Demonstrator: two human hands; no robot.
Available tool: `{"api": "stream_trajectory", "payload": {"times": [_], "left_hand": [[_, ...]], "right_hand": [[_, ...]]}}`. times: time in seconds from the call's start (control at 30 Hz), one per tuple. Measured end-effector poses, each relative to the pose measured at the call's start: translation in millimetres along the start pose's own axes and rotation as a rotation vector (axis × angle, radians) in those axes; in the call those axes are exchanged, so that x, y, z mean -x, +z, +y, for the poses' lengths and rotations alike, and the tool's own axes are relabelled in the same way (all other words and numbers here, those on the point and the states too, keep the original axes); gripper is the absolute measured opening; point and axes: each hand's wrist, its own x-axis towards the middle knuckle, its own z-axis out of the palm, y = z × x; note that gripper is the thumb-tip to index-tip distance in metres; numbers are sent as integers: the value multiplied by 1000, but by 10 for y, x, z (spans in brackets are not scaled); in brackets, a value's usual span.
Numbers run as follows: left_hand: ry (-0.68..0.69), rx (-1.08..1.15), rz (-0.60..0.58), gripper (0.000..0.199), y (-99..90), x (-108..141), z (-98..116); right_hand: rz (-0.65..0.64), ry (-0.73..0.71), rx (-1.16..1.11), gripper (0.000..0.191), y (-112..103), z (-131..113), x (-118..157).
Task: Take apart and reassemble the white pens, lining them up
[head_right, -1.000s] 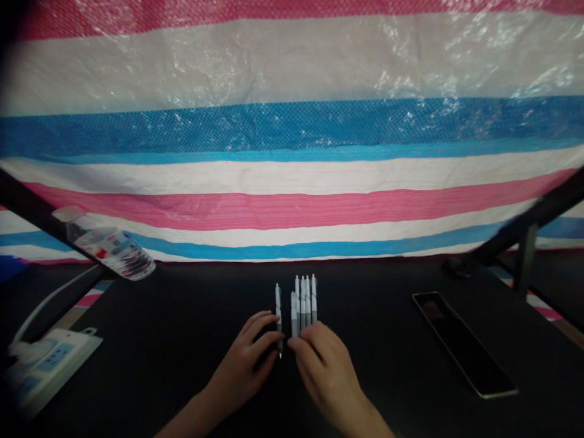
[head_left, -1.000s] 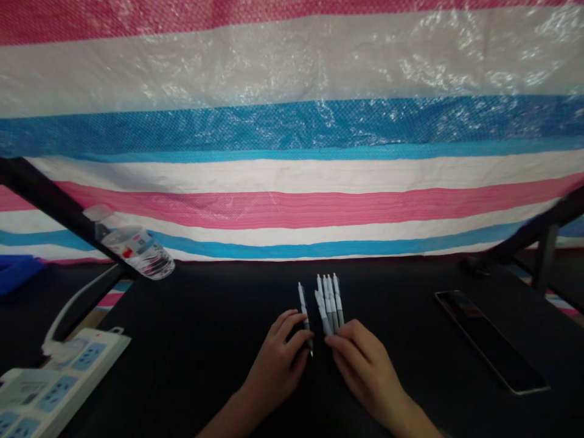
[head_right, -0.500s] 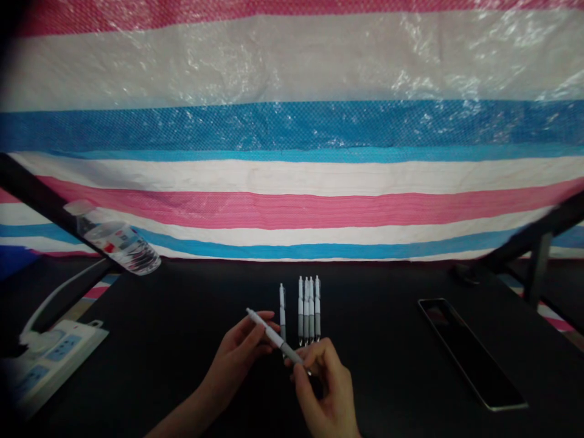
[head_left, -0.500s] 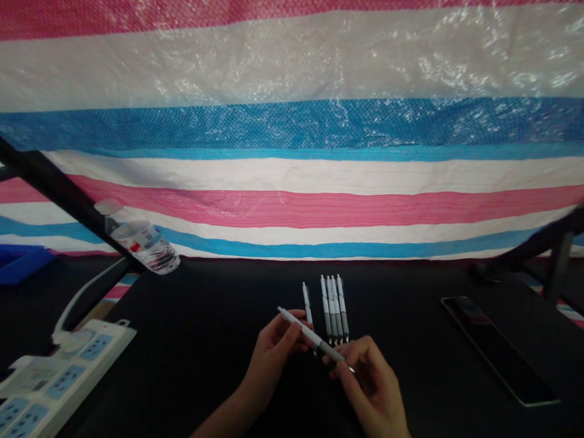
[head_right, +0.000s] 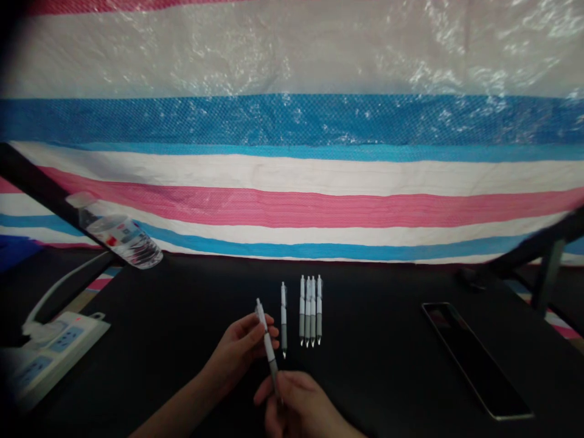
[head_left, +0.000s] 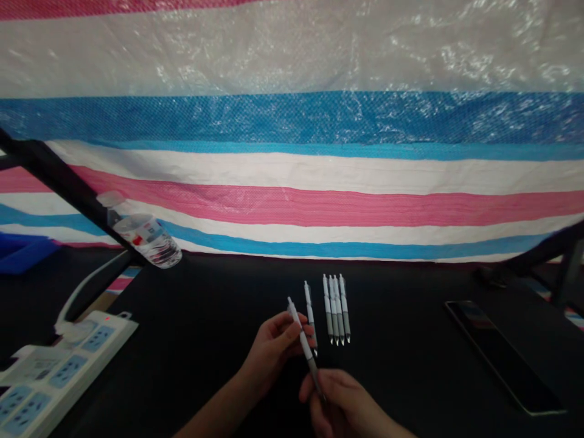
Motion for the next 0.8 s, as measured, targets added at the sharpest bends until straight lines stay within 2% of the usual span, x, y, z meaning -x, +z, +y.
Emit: {"api": "stream_trajectory", "payload": {"times": [0.1, 0.37, 0.5, 0.67, 0.8], "left_hand": [[42, -50, 31, 37, 10, 2, -40], [72, -92, 126, 36, 24, -13, -102], [77, -89, 122, 33, 23, -25, -70], [60, -72, 70, 38, 20, -56, -23], [53, -80, 31, 40, 8, -91, -12]], "right_hand": [[-9, 29, 2, 56, -17, 7, -3], [154, 69, 70, 59, 51, -38, 8], [216, 51, 112, 56, 59, 5, -9], [144, 78, -69, 61, 10, 51, -31], [120, 75, -121, 43, -16, 33, -43]]}}
